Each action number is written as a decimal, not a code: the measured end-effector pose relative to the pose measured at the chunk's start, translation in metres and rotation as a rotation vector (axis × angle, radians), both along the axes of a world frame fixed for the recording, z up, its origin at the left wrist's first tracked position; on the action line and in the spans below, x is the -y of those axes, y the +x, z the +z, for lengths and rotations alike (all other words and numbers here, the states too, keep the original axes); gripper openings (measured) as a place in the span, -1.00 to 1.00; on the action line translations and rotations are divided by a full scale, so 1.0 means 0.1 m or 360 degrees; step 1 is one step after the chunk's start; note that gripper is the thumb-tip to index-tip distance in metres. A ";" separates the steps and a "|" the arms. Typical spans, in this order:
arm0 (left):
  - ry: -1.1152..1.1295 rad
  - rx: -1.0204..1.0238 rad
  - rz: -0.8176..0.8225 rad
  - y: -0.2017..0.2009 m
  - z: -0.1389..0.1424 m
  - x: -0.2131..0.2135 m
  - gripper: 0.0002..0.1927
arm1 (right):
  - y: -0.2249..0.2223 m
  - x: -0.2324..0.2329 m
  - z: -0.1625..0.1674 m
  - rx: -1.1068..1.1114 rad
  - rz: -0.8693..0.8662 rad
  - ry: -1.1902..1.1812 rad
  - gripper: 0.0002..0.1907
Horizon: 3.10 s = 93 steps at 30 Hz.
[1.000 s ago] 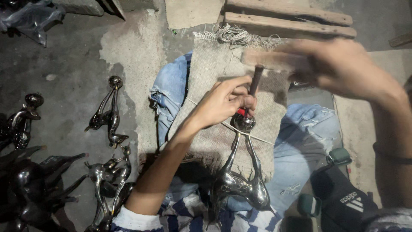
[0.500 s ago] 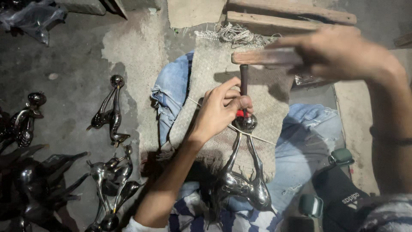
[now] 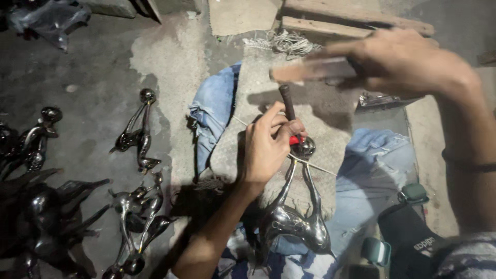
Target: The person sits on the floor and repeatedly hammers a metal bird-shaped sculpture using a chisel and hammer. They adjust the sculpture's position multiple times and continue striking the same areas.
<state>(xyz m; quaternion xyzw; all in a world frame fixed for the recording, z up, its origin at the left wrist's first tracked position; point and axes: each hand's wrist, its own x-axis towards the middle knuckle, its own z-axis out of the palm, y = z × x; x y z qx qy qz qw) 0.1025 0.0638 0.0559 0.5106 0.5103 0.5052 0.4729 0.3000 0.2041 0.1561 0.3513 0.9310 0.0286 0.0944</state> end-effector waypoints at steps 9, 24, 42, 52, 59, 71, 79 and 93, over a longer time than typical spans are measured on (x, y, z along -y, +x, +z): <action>0.0055 -0.0069 0.0167 0.04 -0.07 0.07 -0.87 | -0.16 0.12 0.16 -0.1000 -0.0130 0.0247 -0.49; 0.0252 -0.0073 0.0259 0.07 -0.12 0.07 -0.82 | -0.33 0.35 0.45 -0.0521 0.0005 0.0431 -0.29; 0.0231 0.0917 0.0088 -0.29 -0.89 1.68 -0.85 | 0.69 2.59 -1.25 -0.1489 -0.0562 -0.1249 -0.56; 0.0416 0.1503 -0.0103 -0.25 -0.94 1.60 -0.80 | 0.49 2.89 -1.61 -0.1544 -0.0820 -0.0832 -0.67; 0.0877 0.1635 -0.0422 -0.52 -0.16 1.56 -0.75 | -0.16 2.98 -1.57 -0.2228 -0.0992 -0.1806 -0.49; 0.1194 0.0993 0.0316 0.33 0.91 1.44 -0.84 | 0.02 2.76 -1.45 -0.1606 -0.1108 -0.1351 -0.52; 0.0993 0.0762 -0.0290 -0.57 0.05 1.62 -0.93 | 0.28 2.25 -1.28 -0.2274 -0.1477 -0.0867 -0.62; 0.0168 -0.0933 -0.0478 -0.60 0.18 0.11 -0.65 | -0.35 1.58 -0.87 -0.1544 -0.1093 -0.0419 -0.55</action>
